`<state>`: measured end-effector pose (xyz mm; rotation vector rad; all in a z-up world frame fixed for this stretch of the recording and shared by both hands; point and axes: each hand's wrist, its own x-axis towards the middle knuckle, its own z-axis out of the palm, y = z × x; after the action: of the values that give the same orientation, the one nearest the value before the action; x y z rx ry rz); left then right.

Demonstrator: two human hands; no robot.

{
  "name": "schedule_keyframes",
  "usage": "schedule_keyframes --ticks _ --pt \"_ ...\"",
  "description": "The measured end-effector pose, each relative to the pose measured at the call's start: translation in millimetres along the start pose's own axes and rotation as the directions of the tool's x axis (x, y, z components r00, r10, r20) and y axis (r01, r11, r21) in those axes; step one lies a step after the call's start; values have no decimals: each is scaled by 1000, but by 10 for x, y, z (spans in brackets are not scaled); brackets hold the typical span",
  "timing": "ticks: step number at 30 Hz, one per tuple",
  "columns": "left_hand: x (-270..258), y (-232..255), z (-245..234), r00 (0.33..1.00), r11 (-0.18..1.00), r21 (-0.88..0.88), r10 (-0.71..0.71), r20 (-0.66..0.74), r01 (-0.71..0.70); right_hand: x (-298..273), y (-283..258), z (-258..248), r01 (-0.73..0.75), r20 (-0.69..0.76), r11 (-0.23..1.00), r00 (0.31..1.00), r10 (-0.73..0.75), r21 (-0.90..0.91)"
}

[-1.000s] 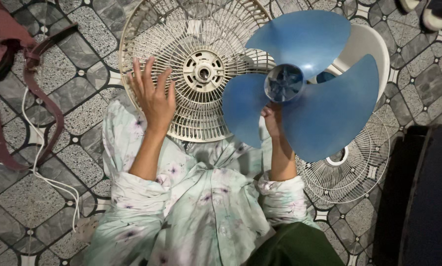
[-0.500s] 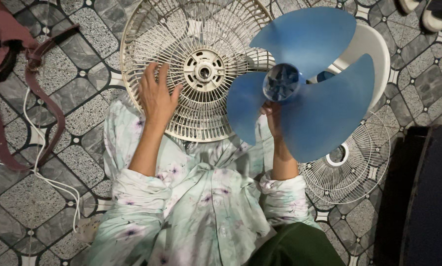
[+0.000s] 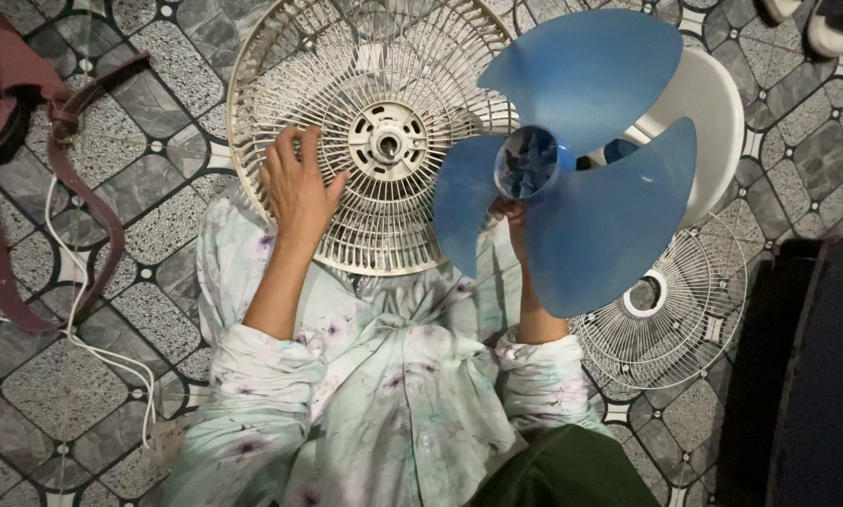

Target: The person sits on the floor and disassembles a small electric fan. They remove the front grille, unscrew the central nut, and take off the fan blades, leaving the components separated on the floor.

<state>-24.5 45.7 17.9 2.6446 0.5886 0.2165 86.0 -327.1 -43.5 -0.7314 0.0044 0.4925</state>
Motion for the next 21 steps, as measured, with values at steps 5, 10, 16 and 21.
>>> schedule_keyframes --ticks 5,10,16,21 --pt "-31 -28 31 999 1000 15 10 35 -11 -13 -13 -1 17 -10 1000 1000 -17 -3" --pt "-57 -23 -5 1000 999 -43 6 31 -5 -47 -17 -15 23 -18 1000 1000 -23 -8" --pt "99 -54 -147 993 991 -122 -45 106 58 -33 -8 -132 40 -45 999 998 -40 -8" --pt "373 63 -32 995 983 -168 54 -78 -66 -17 -33 -219 54 -60 999 997 -54 -9"
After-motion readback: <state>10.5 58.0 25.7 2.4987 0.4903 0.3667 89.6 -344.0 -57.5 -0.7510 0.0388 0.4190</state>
